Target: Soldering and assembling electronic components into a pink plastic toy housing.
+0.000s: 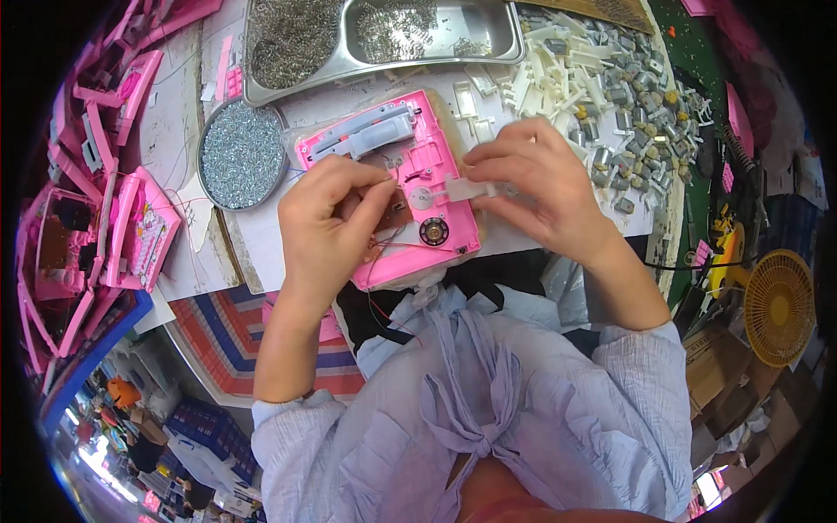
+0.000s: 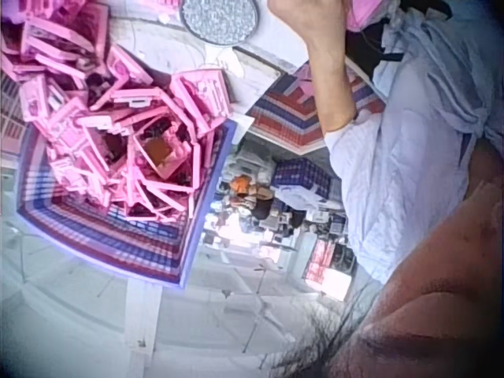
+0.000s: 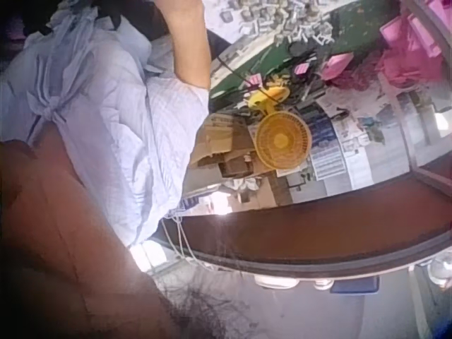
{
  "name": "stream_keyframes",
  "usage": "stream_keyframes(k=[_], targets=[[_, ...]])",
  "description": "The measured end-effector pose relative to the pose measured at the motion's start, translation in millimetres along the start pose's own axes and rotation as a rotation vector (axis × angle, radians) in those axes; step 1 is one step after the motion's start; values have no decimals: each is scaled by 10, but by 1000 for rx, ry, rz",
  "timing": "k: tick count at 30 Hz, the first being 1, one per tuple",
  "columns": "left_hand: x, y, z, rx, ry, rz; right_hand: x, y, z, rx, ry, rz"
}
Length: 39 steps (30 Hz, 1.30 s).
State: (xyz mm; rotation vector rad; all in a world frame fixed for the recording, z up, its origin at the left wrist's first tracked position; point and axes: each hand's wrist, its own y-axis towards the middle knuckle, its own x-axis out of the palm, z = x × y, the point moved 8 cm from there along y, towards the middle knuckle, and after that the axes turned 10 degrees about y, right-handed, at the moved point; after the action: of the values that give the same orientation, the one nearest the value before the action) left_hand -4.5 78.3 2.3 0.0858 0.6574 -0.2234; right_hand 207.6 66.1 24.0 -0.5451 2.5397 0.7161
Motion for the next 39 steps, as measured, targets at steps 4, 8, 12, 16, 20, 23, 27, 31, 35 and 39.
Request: stream_keyframes(k=[4,8,12,16,20,23,27,31,35,39], targets=[[19,-91,55,254,38,213,147,127,-24,-84,-83,-101],[47,-104,19,239,36,241,277,199,-79,-170,-101,-146],[66,-126,-9,224,28,260,285,213,-24,-194,-3,-136],[95,-133,-34,195,0,273,345,98,130,-151,70,-106],[113,-104,-5,213,25,267,453,88,177,-155,-1,-134],[103,-126,-8,192,40,251,485,151,149,-19,-46,-212],[123,-106,36,213,71,223,176,81,82,46,-77,-83],[86,-151,48,182,15,223,-848,-223,402,359,-618,127],[137,-63,389,297,25,129,-1047,-510,743,597,-842,-12],[395,211,870,417,60,-51,-964,-296,436,346,-686,39]])
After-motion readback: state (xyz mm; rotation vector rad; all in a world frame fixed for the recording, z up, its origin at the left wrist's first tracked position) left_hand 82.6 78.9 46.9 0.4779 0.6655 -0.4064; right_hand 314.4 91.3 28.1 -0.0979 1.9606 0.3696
